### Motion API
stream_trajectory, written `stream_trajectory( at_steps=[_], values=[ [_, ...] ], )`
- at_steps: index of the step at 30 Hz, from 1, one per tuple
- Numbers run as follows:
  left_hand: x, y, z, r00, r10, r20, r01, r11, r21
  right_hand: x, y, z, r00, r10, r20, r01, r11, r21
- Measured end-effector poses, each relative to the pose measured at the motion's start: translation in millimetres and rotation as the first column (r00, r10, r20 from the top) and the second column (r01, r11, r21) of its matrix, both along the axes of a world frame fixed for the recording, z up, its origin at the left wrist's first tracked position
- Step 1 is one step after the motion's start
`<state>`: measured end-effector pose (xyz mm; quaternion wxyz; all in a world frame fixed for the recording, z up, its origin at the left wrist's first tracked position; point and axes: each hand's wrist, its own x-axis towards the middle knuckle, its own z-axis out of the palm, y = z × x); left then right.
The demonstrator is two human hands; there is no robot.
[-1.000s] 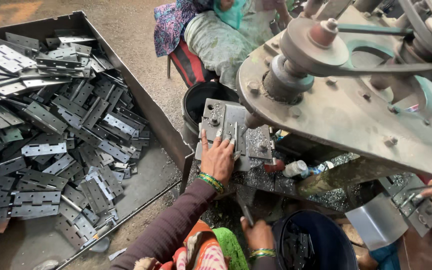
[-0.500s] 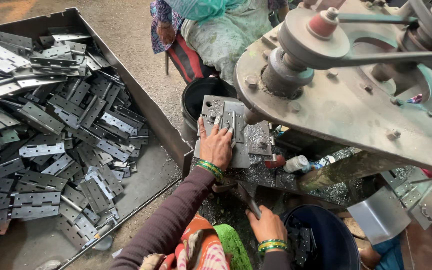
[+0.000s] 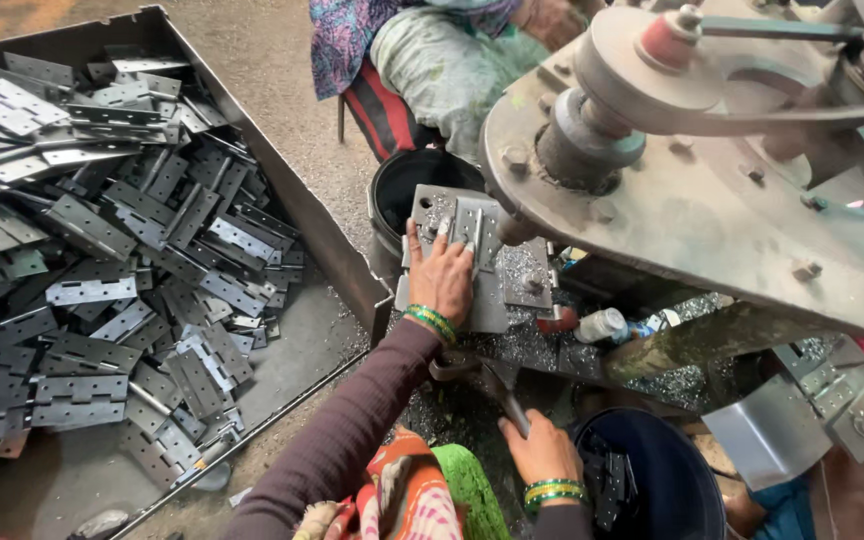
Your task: The person repeatedly picks metal hinge blanks from a bin, places them into a manual punching machine, and operates the lever to punch holes. The person then removes the finished pieces and places them into a bucket. The process is repeated continuously.
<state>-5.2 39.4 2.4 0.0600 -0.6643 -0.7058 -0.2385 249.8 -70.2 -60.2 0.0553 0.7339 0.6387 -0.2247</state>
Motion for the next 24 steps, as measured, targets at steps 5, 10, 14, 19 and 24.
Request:
stream_trajectory(
  at_steps=[5, 10, 14, 19, 24],
  values=[
    [5.2, 15.7, 4.7, 0.999, 0.038, 0.011, -0.037, 0.996, -0.084, -10.0, -6.4, -6.0, 0.993, -0.053, 0.109, 0.056, 0.998, -0.032],
    [5.0, 14.8, 4.6, 0.999, 0.026, 0.047, -0.029, 0.998, 0.062, -12.6, -16.8, -62.9, 0.996, -0.054, -0.072, 0.059, 0.996, 0.073],
    [12.7, -6.9, 0.8, 0.999, 0.011, 0.032, -0.016, 0.986, 0.168, -2.0, -18.4, -75.2, 0.992, -0.012, -0.124, 0.024, 0.995, 0.092],
    [11.0, -20.4, -9.7, 0.998, -0.049, -0.045, 0.044, 0.994, -0.102, 4.8, -15.3, -46.3, 0.998, -0.035, -0.054, 0.037, 0.998, 0.046],
    [9.1, -1.0, -7.8, 0.997, 0.057, -0.054, -0.051, 0.994, 0.099, 5.1, -14.6, -23.4, 0.995, -0.086, -0.040, 0.083, 0.993, -0.082]
  ],
)
